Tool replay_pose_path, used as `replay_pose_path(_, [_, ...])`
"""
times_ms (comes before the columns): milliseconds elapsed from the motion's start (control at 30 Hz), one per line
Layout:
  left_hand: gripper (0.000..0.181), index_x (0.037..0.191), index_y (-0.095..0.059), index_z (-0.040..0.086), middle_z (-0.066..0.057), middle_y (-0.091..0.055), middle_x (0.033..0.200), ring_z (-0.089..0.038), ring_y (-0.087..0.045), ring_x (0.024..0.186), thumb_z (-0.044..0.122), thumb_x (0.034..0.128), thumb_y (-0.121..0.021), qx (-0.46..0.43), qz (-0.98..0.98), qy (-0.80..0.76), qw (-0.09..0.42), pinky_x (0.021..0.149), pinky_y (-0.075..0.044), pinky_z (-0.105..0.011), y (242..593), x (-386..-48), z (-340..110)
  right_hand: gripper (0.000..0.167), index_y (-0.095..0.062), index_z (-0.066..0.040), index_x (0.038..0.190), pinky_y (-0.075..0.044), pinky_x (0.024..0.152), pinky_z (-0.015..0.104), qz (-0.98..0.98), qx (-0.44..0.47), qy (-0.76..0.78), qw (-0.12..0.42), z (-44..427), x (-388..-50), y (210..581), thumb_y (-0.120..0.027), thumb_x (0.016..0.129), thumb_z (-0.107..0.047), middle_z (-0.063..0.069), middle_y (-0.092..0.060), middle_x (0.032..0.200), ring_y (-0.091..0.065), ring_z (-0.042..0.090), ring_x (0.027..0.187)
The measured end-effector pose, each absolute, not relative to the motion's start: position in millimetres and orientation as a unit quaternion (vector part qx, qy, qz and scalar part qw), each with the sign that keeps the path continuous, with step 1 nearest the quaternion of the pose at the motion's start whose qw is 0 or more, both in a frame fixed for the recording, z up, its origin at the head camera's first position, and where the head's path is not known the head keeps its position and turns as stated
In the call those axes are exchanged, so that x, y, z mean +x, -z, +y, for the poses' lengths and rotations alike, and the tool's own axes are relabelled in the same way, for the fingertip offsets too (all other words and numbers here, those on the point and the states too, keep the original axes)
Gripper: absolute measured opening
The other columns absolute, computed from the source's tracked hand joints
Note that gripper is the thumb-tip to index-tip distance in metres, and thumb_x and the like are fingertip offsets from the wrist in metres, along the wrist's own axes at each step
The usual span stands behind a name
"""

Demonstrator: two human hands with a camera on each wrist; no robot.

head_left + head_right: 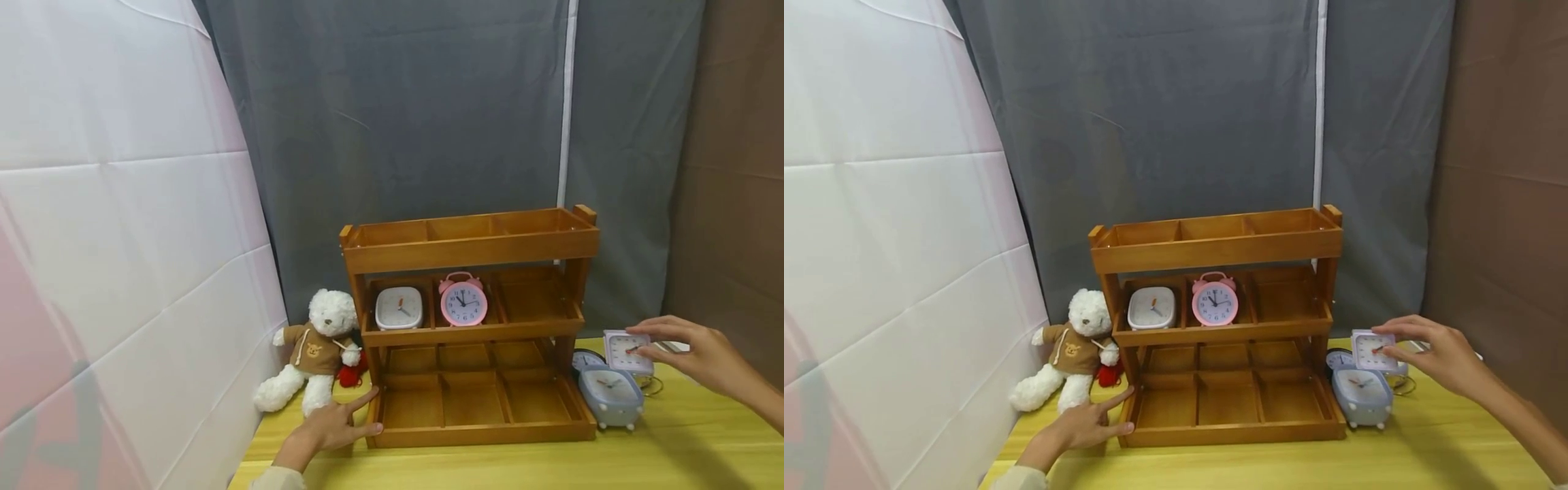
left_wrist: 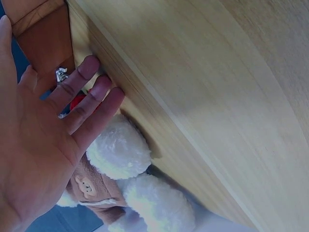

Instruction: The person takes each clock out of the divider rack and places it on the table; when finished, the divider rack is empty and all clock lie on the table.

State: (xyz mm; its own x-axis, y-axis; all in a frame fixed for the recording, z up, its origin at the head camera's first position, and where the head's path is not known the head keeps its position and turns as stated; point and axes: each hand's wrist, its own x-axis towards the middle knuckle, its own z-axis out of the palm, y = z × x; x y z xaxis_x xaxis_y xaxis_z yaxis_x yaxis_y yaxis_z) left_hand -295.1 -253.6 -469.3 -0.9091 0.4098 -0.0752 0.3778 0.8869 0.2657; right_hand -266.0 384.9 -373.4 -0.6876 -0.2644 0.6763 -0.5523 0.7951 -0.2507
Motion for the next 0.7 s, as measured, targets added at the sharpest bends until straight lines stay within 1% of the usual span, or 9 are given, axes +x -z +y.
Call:
replay_pose_path(133, [0.084,0.163,-0.036,0.034,0.01,-0.071,0.078,-0.009,-0.059,0.063,0.08,0.093,-0.049,0.203,0.969,-0.124,0.064,0.072,-0.055,-0.044,468.9,-294.9,-255.1,0.04,-0.081,-0.024,0.11,-0.045,0.064,0.015,-0.9,0.213,-0.223,0.31,396.2,-265.4,386.3,-0.093,0.074,-0.01,-0.031,-0.066,0.108,-0.059,-0.014,0.088])
replay_pose_path(200, [0.084,0.163,-0.036,0.034,0.009,-0.071,0.079,-0.009,-0.061,0.064,0.08,0.0932,-0.049,0.201,0.969,-0.127,0.064,0.074,-0.055,-0.045,469.6,-294.8,-255.8,0.039,-0.081,-0.023,0.109,-0.045,0.064,0.016,-0.902,0.21,-0.234,0.296,402.9,-266.6,395.9,-0.093,0.074,-0.01,-0.031,-0.067,0.105,-0.062,-0.011,0.084])
replay_pose_path(333, [0.083,0.163,-0.034,0.035,0.004,-0.075,0.084,-0.011,-0.063,0.067,0.077,0.0943,-0.051,0.193,0.968,-0.145,0.074,0.076,-0.055,-0.048,472.1,-294.5,-256.5,0.035,-0.08,-0.018,0.11,-0.048,0.063,0.013,-0.897,0.218,-0.298,0.241,418.6,-269.1,420.4,-0.089,0.078,-0.006,-0.037,-0.063,0.109,-0.066,-0.009,0.083])
replay_pose_path(433, [0.081,0.164,-0.032,0.037,0.001,-0.076,0.089,-0.011,-0.063,0.068,0.076,0.0951,-0.051,0.186,0.967,-0.154,0.083,0.076,-0.055,-0.048,473.7,-294.6,-256.2,0.033,-0.079,-0.013,0.112,-0.053,0.063,0.015,-0.885,0.224,-0.349,0.211,432.6,-269.9,435.6,-0.085,0.082,-0.001,-0.039,-0.058,0.114,-0.067,-0.007,0.085])
replay_pose_path(500, [0.08,0.164,-0.032,0.039,0.0,-0.077,0.09,-0.011,-0.063,0.069,0.076,0.0952,-0.051,0.185,0.967,-0.156,0.085,0.077,-0.055,-0.048,475.0,-295.6,-256.0,0.033,-0.079,-0.013,0.115,-0.054,0.063,0.015,-0.882,0.215,-0.367,0.203,441.7,-269.5,441.9,-0.084,0.085,-0.001,-0.041,-0.056,0.116,-0.068,-0.006,0.086])
replay_pose_path(567, [0.079,0.163,-0.032,0.041,0.0,-0.077,0.091,-0.011,-0.062,0.069,0.076,0.0951,-0.051,0.184,0.966,-0.161,0.088,0.077,-0.055,-0.049,475.8,-296.6,-256.0,0.032,-0.079,-0.014,0.115,-0.054,0.063,0.014,-0.884,0.202,-0.367,0.207,449.6,-269.6,445.2,-0.084,0.085,-0.003,-0.04,-0.057,0.115,-0.069,-0.004,0.086])
replay_pose_path(633, [0.079,0.163,-0.032,0.042,-0.001,-0.077,0.091,-0.011,-0.062,0.069,0.075,0.095,-0.052,0.182,0.965,-0.168,0.09,0.078,-0.055,-0.049,476.7,-297.7,-255.9,0.032,-0.079,-0.016,0.115,-0.052,0.063,0.013,-0.891,0.187,-0.358,0.206,456.6,-269.5,446.6,-0.085,0.085,-0.005,-0.041,-0.055,0.114,-0.068,-0.006,0.086])
replay_pose_path(700, [0.078,0.163,-0.03,0.043,-0.002,-0.077,0.091,-0.012,-0.062,0.068,0.074,0.0957,-0.052,0.183,0.964,-0.168,0.092,0.077,-0.055,-0.051,476.0,-297.2,-256.5,0.032,-0.079,-0.017,0.116,-0.053,0.063,0.014,-0.899,0.173,-0.349,0.2,461.4,-270.0,447.6,-0.085,0.086,-0.009,-0.042,-0.054,0.113,-0.067,-0.006,0.085])
